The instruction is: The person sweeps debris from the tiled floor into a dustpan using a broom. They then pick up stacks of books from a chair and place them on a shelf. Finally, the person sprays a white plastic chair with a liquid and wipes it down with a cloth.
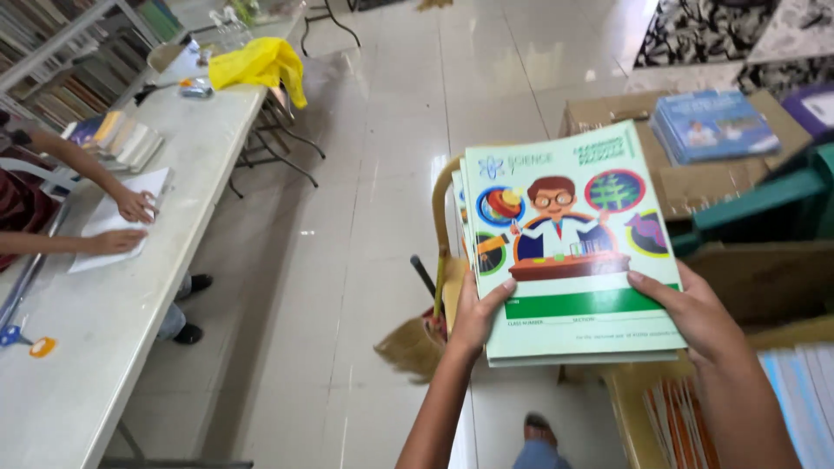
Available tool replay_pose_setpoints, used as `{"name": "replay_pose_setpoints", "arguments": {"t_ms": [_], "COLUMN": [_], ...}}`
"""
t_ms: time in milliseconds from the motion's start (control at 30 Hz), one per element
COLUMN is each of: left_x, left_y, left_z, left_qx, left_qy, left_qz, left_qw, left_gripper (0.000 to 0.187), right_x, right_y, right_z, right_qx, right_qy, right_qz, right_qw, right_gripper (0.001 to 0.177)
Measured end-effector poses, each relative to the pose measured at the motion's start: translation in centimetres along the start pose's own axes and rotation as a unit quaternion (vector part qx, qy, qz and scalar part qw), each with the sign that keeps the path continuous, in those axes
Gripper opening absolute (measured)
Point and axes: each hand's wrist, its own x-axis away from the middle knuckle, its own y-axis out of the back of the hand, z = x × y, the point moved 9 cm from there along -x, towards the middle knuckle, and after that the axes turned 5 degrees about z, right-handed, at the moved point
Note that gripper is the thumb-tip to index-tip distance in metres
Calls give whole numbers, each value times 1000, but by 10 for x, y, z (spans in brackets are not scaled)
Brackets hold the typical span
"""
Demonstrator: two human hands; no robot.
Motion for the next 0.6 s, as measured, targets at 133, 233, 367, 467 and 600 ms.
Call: {"name": "replay_pose_setpoints", "arguments": {"t_ms": [133, 233, 367, 467, 600], "left_x": [-98, -150, -209, -235, -248], "left_y": [35, 45, 68, 95, 129], "left_z": [33, 15, 33, 60, 102], "left_qx": [-4, -74, -99, -109, -422], "left_qy": [8, 23, 50, 113, 88], "left_qz": [-48, -76, -86, -116, -154], "left_qw": [999, 994, 990, 981, 889], "left_gripper": [67, 70, 76, 74, 72], "right_x": [-108, -177, -252, -294, -339], "right_y": [-5, -13, -24, -35, -19], "right_z": [0, 5, -12, -36, -108], "right_qx": [9, 27, 57, 117, 366], "right_qy": [-29, -49, -66, -104, -123], "right_qz": [27, 41, 82, 107, 103], "right_qw": [999, 998, 993, 982, 917], "right_gripper": [54, 54, 57, 58, 57]}}
